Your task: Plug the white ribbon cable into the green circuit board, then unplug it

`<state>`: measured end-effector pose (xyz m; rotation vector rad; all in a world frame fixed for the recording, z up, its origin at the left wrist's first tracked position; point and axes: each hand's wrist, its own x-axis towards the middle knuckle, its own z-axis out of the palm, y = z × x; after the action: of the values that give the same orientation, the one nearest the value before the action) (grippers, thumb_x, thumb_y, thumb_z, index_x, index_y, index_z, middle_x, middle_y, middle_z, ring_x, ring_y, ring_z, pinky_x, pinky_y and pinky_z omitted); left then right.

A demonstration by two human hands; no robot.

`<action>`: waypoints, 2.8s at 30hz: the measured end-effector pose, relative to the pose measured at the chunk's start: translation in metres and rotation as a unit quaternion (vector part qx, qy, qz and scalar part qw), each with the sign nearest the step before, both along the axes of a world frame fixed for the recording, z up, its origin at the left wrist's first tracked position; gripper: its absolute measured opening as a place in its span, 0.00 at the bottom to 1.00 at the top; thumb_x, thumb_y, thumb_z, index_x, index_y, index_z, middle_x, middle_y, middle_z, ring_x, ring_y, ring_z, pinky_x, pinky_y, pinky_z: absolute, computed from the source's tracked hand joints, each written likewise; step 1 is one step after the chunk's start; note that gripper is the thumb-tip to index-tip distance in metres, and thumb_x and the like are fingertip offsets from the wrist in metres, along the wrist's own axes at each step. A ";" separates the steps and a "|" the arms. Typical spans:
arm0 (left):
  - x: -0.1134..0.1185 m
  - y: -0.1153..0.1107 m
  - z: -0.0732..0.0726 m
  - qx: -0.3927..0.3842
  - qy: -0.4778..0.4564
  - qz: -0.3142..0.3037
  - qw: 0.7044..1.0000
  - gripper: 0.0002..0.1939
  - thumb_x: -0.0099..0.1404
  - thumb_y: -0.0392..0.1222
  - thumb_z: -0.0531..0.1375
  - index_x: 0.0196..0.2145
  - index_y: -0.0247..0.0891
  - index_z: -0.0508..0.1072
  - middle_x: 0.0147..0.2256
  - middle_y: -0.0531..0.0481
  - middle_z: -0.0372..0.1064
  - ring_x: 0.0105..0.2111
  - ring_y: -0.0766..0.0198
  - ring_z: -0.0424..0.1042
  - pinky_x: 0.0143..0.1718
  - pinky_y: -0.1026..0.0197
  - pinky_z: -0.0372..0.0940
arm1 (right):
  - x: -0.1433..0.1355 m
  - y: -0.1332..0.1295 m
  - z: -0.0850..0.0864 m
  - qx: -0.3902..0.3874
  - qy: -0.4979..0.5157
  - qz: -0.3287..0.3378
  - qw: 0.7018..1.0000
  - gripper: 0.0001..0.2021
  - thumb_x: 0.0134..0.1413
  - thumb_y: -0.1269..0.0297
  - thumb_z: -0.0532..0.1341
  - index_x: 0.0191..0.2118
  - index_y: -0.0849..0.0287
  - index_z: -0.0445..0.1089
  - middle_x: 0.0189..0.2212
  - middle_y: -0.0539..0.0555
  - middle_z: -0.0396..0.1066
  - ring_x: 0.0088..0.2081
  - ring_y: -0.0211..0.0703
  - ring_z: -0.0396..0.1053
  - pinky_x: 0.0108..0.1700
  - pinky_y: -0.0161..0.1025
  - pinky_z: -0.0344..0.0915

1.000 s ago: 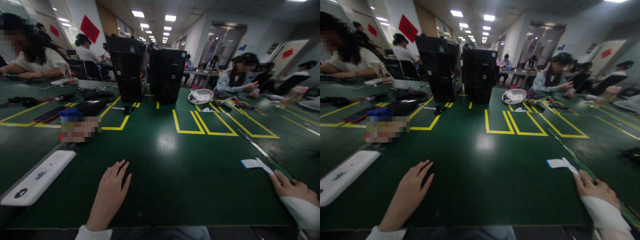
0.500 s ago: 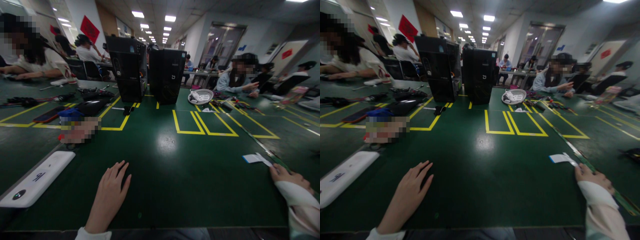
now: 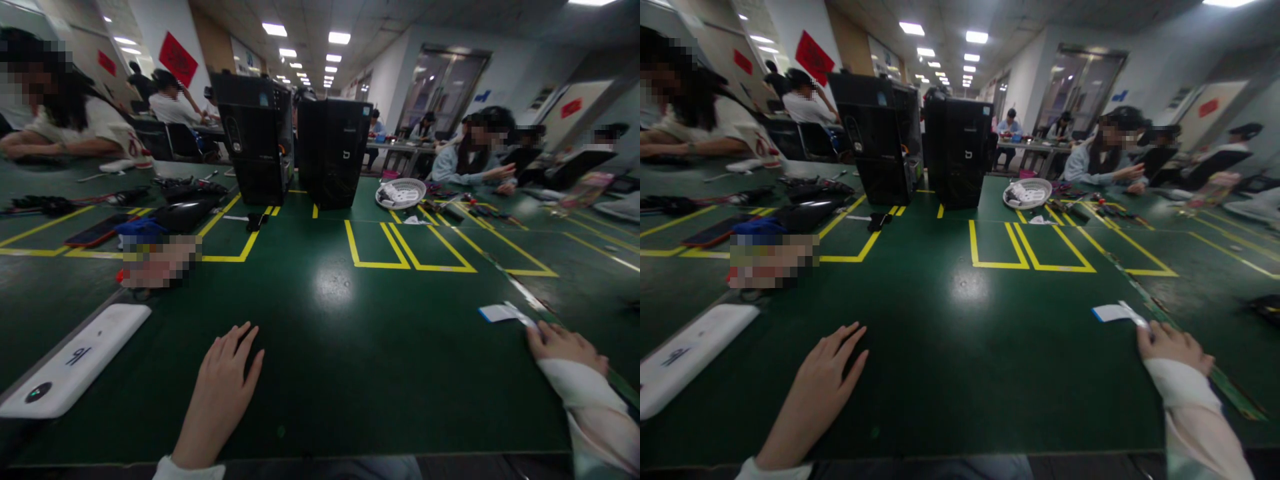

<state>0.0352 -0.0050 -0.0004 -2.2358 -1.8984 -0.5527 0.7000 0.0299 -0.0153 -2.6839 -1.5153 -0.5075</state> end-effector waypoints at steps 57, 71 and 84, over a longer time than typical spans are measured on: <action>-0.002 0.002 0.001 -0.021 -0.012 0.009 1.000 0.28 0.69 0.54 0.47 0.57 0.33 0.68 0.58 0.37 0.66 0.58 0.46 0.65 0.59 0.41 0.60 | -0.346 0.056 0.035 -0.031 0.282 0.705 0.650 0.28 0.66 0.52 0.49 0.66 0.59 0.54 0.65 0.62 0.53 0.64 0.49 0.54 0.62 0.50 0.57; -0.001 0.001 0.003 -0.045 -0.027 0.019 0.998 0.30 0.68 0.55 0.46 0.58 0.34 0.68 0.59 0.38 0.64 0.59 0.46 0.63 0.60 0.40 0.58 | -0.080 0.078 0.031 0.074 0.133 -0.130 0.980 0.33 0.64 0.51 0.42 0.63 0.74 0.58 0.64 0.80 0.46 0.65 0.71 0.43 0.59 0.68 0.44; 0.000 0.002 0.001 -0.016 -0.002 0.011 1.000 0.29 0.69 0.53 0.46 0.57 0.32 0.68 0.57 0.36 0.66 0.58 0.46 0.65 0.60 0.41 0.59 | -0.069 0.051 0.034 -0.065 0.161 -0.035 0.984 0.36 0.62 0.47 0.42 0.63 0.72 0.57 0.61 0.74 0.55 0.61 0.68 0.55 0.60 0.53 0.53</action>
<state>0.0351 -0.0033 0.0004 -2.2331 -1.9450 -0.5282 0.6310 0.0807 0.0190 -2.7506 -1.4116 0.0290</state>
